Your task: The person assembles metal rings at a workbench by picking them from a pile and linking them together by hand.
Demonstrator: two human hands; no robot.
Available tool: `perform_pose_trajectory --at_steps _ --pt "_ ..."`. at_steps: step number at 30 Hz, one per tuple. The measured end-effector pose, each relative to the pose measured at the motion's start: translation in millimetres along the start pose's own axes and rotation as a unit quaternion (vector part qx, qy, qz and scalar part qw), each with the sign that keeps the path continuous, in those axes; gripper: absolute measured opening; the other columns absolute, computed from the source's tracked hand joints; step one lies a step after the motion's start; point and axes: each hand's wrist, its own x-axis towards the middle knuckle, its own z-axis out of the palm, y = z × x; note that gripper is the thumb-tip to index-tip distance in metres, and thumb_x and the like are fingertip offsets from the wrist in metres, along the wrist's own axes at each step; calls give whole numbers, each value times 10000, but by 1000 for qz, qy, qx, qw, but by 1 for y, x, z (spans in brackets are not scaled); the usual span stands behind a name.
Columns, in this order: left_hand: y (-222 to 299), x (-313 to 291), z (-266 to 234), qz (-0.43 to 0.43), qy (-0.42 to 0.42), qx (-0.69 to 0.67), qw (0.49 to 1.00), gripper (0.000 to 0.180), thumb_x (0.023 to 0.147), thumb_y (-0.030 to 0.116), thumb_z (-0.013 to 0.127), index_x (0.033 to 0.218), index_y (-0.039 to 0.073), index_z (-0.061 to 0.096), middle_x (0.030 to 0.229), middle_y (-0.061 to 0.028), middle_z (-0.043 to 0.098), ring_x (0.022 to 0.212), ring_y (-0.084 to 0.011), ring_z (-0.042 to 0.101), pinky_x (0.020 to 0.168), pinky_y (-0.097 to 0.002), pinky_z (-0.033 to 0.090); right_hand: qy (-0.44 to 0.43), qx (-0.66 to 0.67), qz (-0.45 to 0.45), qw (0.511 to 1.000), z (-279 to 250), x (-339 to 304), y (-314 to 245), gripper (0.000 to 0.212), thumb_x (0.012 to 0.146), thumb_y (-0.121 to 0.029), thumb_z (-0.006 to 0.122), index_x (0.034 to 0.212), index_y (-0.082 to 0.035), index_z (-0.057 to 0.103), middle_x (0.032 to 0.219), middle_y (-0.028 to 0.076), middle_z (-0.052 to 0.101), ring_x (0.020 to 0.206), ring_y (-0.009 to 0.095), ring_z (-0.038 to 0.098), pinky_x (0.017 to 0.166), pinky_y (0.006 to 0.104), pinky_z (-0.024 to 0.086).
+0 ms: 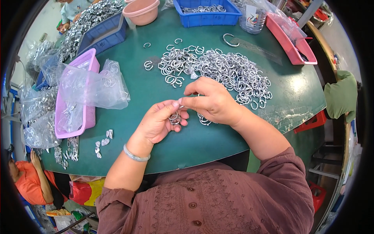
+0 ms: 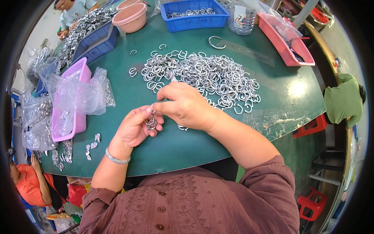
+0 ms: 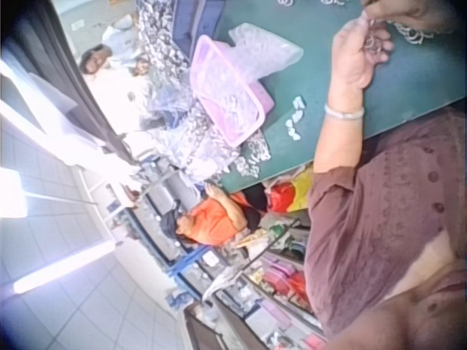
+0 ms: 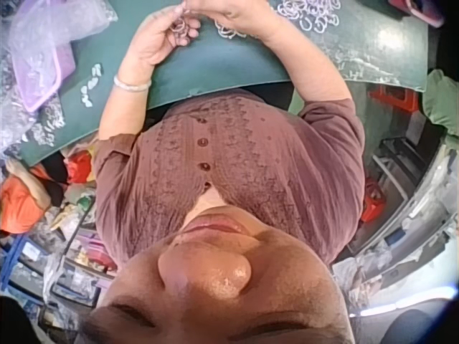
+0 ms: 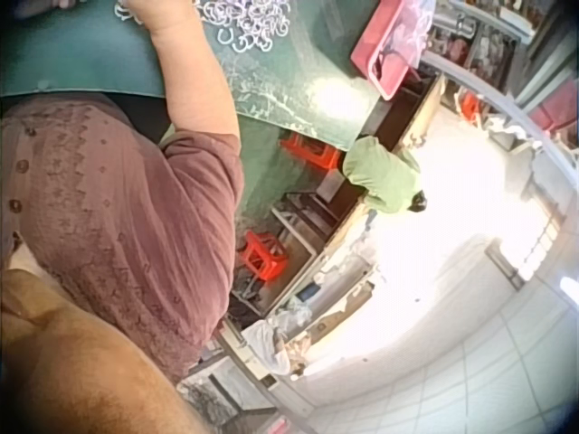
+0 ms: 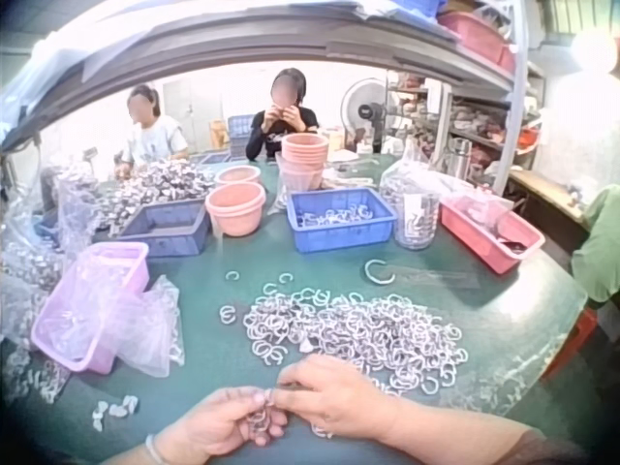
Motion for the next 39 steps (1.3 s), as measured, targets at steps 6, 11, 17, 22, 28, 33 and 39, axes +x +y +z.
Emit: perform_pose_trajectory --at_steps 6,11,17,22,28,33,39 --pt "-5 0 -1 67 42 39 996 123 883 134 587 967 44 594 810 -54 624 692 -129 601 544 -222 471 62 77 80 992 6 4 -7 220 691 -99 702 899 -73 639 925 80 587 827 274 569 705 358 475" --pt "-10 3 6 159 102 104 976 99 883 91 580 957 26 595 820 -59 626 685 -121 592 553 -217 471 34 122 99 987 4 -2 -2 179 706 -80 701 868 -49 631 891 92 590 806 273 577 696 354 480" --pt "-15 3 7 267 125 227 928 103 856 55 616 948 10 630 797 -26 620 691 -74 573 570 -202 467 17 136 88 987 6 -1 -2 99 723 -64 683 798 -40 623 820 83 582 762 258 577 656 343 476" --pt "-15 2 7 299 120 260 910 97 851 12 603 945 -2 617 791 -49 613 674 -94 562 576 -211 464 21 137 93 986 6 0 -1 89 725 -55 678 793 -39 622 808 80 579 746 254 574 642 342 472" --pt "-14 2 9 310 116 259 907 90 842 -4 606 930 -8 621 828 -54 602 667 -95 557 580 -212 468 18 129 90 987 4 -1 0 131 722 -15 689 838 -25 629 836 73 595 724 214 581 597 306 468" --pt "-14 1 9 384 121 340 850 110 798 -32 639 905 -4 637 850 -62 601 677 -99 556 576 -209 455 32 127 76 989 5 -1 0 131 715 -8 696 827 -27 631 851 74 596 733 217 586 607 305 474" --pt "-3 -6 20 477 133 482 722 150 735 -43 689 872 8 656 823 -70 609 675 -120 560 575 -228 451 64 94 56 992 2 -1 -3 150 705 -62 712 847 -62 663 839 61 589 737 231 579 624 329 475"
